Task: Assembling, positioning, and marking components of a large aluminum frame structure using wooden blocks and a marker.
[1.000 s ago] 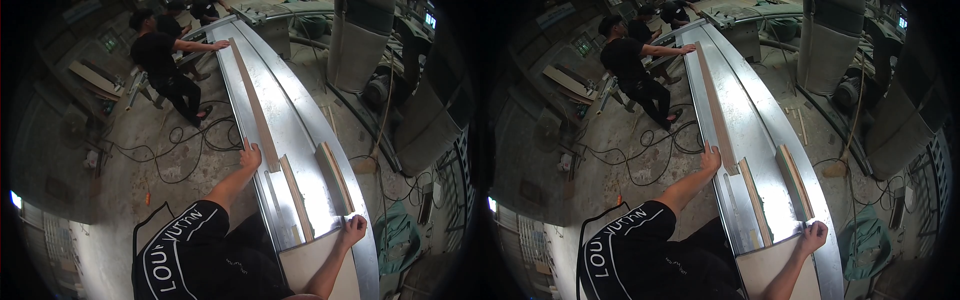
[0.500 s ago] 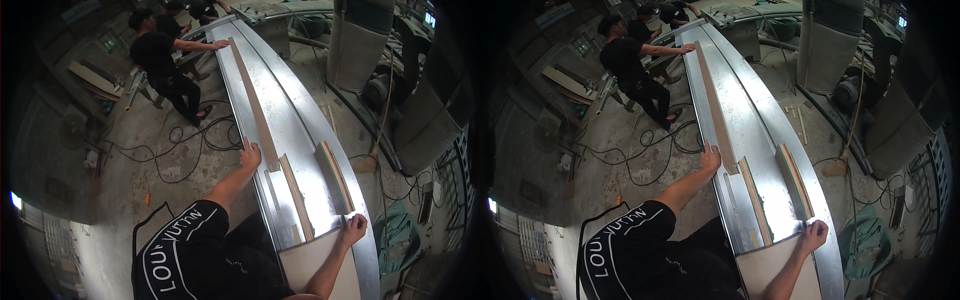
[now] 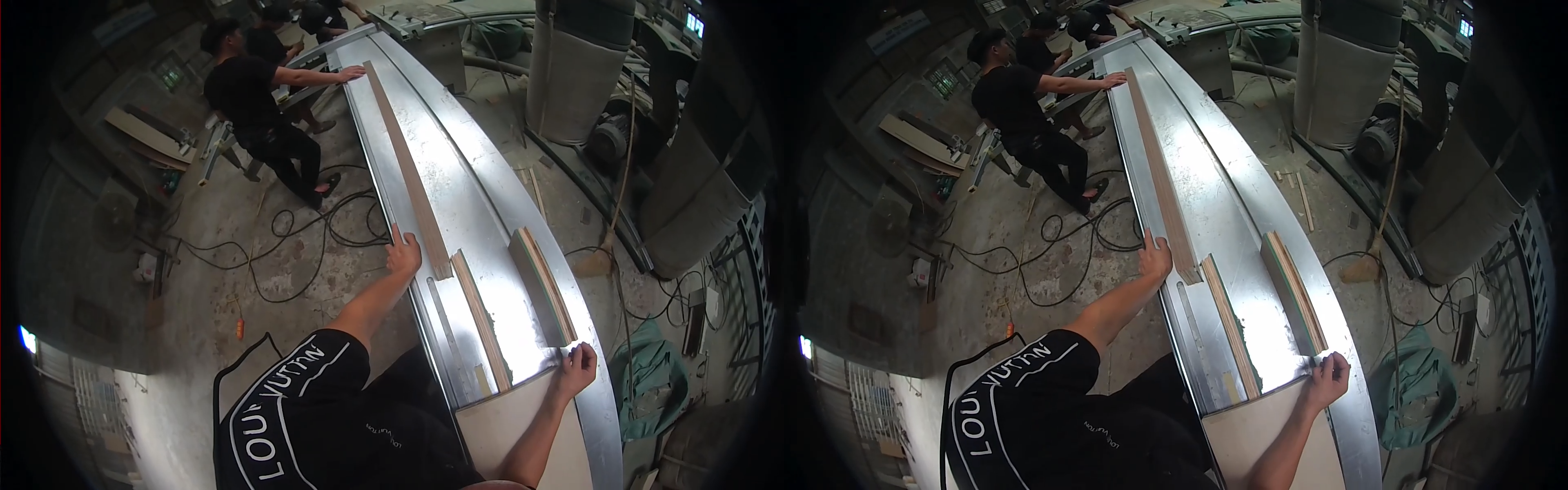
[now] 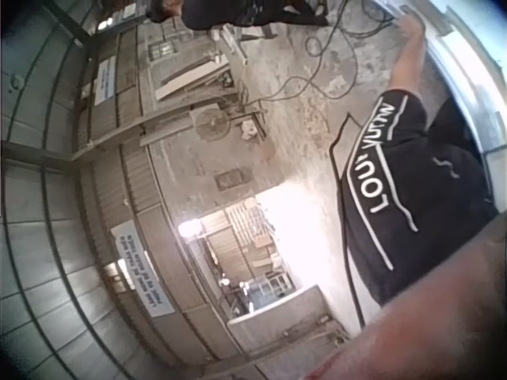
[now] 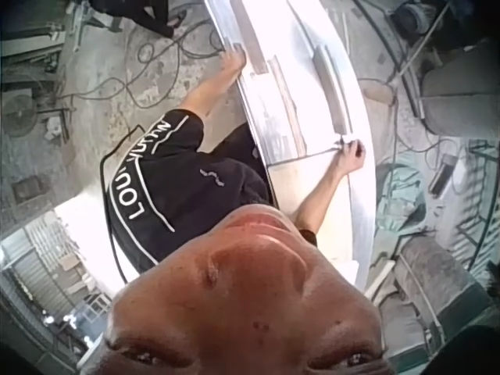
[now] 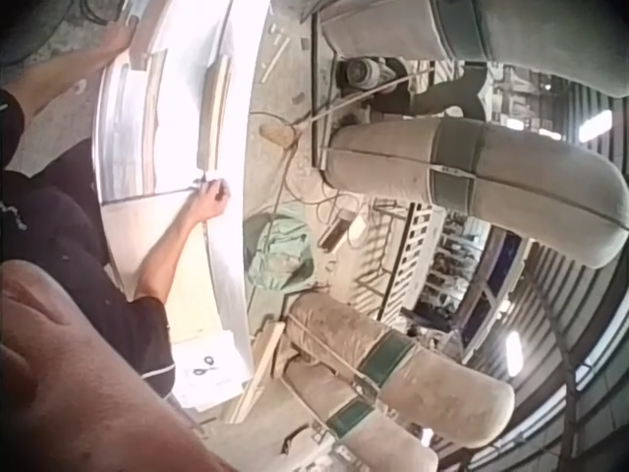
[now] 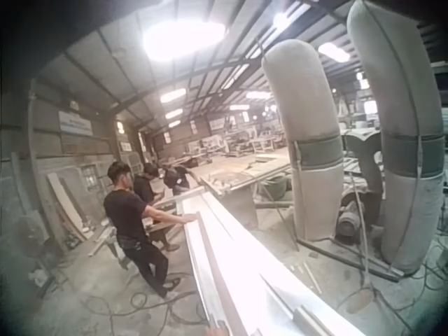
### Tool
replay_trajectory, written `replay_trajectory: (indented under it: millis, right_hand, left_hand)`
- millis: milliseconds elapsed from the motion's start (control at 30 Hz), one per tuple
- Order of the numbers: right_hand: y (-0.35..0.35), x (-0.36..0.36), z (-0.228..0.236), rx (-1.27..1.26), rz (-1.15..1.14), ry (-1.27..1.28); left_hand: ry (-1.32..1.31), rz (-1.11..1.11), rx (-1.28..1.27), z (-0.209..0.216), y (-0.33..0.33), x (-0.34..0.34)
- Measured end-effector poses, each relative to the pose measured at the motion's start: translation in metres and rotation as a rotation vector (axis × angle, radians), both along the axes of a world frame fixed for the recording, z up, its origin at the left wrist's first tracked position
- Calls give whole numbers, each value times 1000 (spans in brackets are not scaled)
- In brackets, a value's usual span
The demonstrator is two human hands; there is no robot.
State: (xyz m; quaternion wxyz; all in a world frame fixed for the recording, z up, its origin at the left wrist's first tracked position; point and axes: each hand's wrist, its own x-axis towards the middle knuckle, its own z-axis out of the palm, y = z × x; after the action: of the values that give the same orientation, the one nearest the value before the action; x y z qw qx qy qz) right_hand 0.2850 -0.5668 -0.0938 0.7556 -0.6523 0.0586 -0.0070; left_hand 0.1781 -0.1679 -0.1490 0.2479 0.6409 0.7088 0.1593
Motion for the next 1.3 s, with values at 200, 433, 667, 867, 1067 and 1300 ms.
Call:
replay_trajectory:
  millis: [200, 433, 667, 867, 1067, 1300]
  right_hand:
    - [4, -4, 12, 101, -62, 43]
    - [5, -7, 3, -48, -60, -82]
    - [8, -22, 12, -375, 226, -339]
    - [8, -23, 15, -441, 154, -441]
    - [7, -19, 4, -322, -27, -359]
    - [7, -10, 9, 12, -124, -1]
  left_hand:
    - [2, -31, -5, -4, 1, 0]
    - [21, -46, -11, 7, -3, 0]
    - [13, -67, 1, -1, 1, -3]
    - [-5, -65, 7, -6, 3, -6]
    - [-9, -83, -2, 4, -2, -2]
    - [-8, -84, -25, 12, -4, -5]
